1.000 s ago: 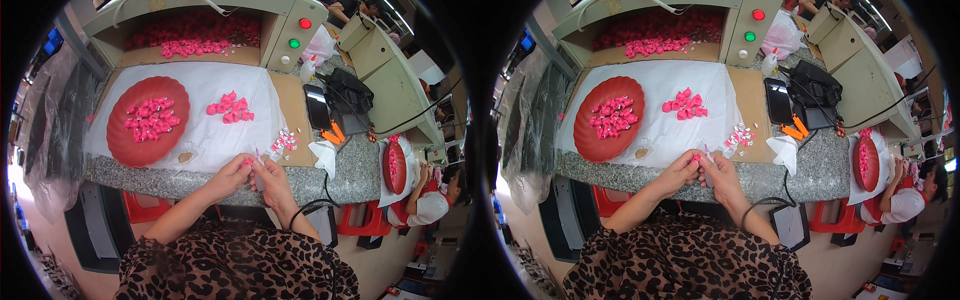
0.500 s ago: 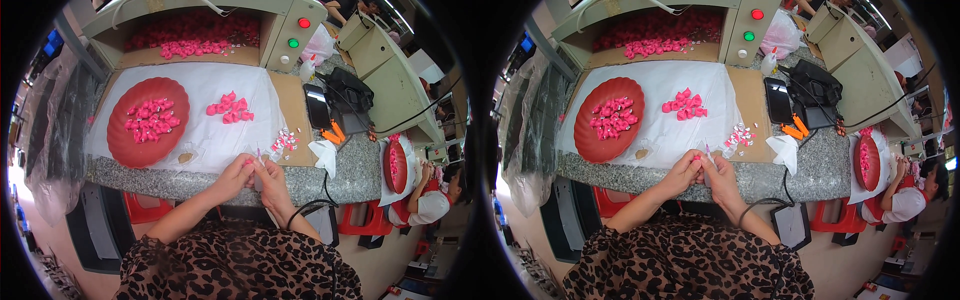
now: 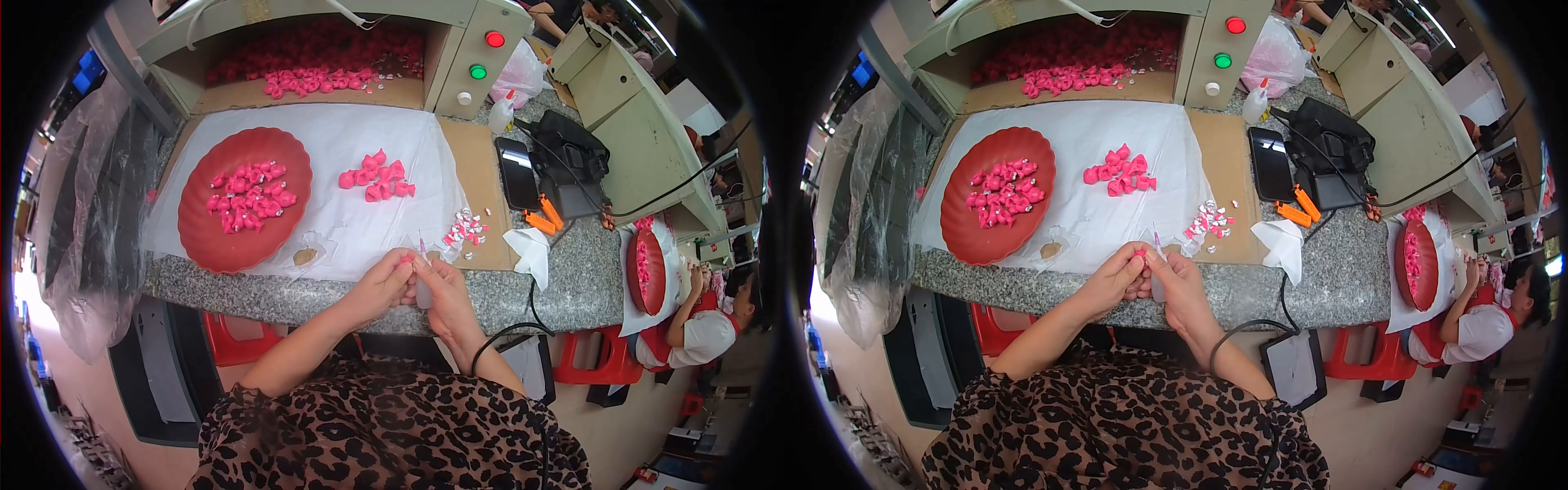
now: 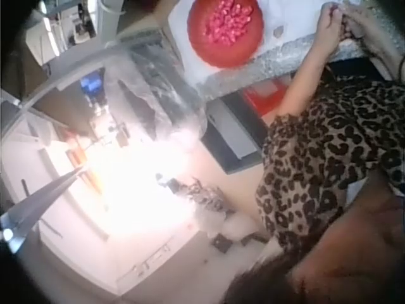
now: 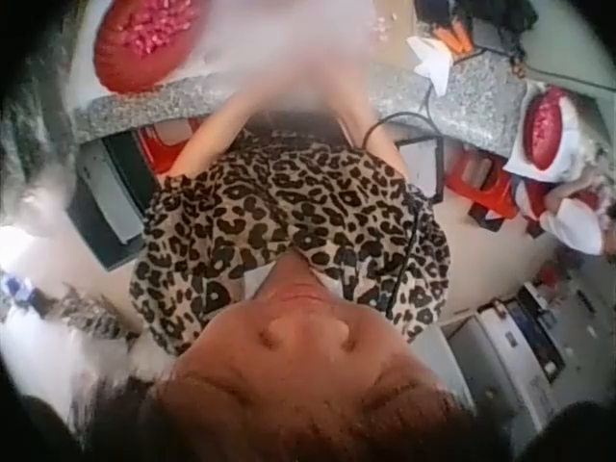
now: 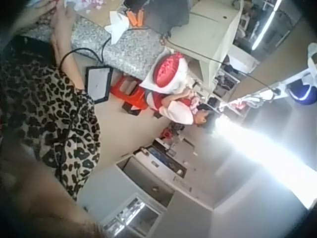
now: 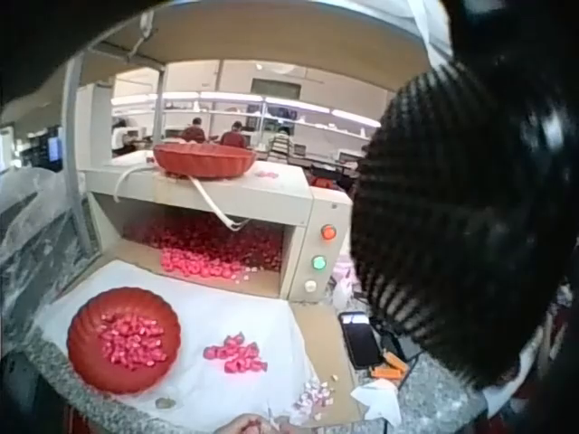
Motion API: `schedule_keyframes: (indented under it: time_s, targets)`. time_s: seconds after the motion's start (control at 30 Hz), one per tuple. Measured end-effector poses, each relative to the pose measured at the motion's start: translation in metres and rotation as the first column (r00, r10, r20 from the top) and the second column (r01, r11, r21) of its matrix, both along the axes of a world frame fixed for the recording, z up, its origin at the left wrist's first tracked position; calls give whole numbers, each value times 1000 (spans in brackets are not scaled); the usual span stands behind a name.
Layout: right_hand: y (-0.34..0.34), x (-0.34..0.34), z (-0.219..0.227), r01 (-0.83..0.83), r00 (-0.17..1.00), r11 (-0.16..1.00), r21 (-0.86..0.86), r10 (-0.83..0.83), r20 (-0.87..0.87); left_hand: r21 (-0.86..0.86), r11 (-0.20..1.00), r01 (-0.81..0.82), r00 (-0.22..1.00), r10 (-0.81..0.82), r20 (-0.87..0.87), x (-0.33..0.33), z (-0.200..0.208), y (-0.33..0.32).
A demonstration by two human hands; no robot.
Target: The person applies glue onto small plastic pieces using a squeeze bottle and attaches small components to them by hand.
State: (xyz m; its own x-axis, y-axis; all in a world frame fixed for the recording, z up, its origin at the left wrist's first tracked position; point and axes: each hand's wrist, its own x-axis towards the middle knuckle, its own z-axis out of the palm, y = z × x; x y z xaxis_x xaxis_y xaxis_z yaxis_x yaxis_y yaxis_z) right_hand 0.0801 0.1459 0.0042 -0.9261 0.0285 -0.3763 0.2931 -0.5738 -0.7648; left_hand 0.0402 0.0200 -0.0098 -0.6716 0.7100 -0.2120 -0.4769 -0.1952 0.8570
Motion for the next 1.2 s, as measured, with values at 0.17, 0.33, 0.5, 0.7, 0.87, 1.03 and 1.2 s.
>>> schedule_keyframes:
  time_s: [0.17, 0.33, 0.5, 0.7, 0.87, 1.03, 1.2]
  targets:
    - [-2, -1, 5, -1, 999, 999, 49, -1, 43, -2, 1000, -15, 1000, 15, 3, 0, 3, 1]
    - [-7, 0, 1, 48, 999, 998, 50, -47, -10, -1, 1000, -3, 1000, 3, -13, 1, 5, 0]
    - [-9, 1, 0, 76, 997, 996, 39, -75, -28, 10, 999, -47, 997, 47, -53, 4, 5, 5]
    - [-8, 0, -2, 72, 997, 995, 69, -71, -10, -55, 997, -55, 996, 51, -79, 2, 9, 6]
    - [-8, -1, 1, 76, 995, 995, 64, -79, 52, -45, 997, -56, 995, 52, -88, 3, 9, 6]
    - [0, -3, -1, 62, 994, 998, 15, -63, 84, -19, 1000, -10, 1000, 10, -16, -2, 13, 3]
    - [-1, -5, 4, 16, 992, 1000, 25, -19, 124, -144, 990, -5, 985, -20, -171, -1, 13, -1]
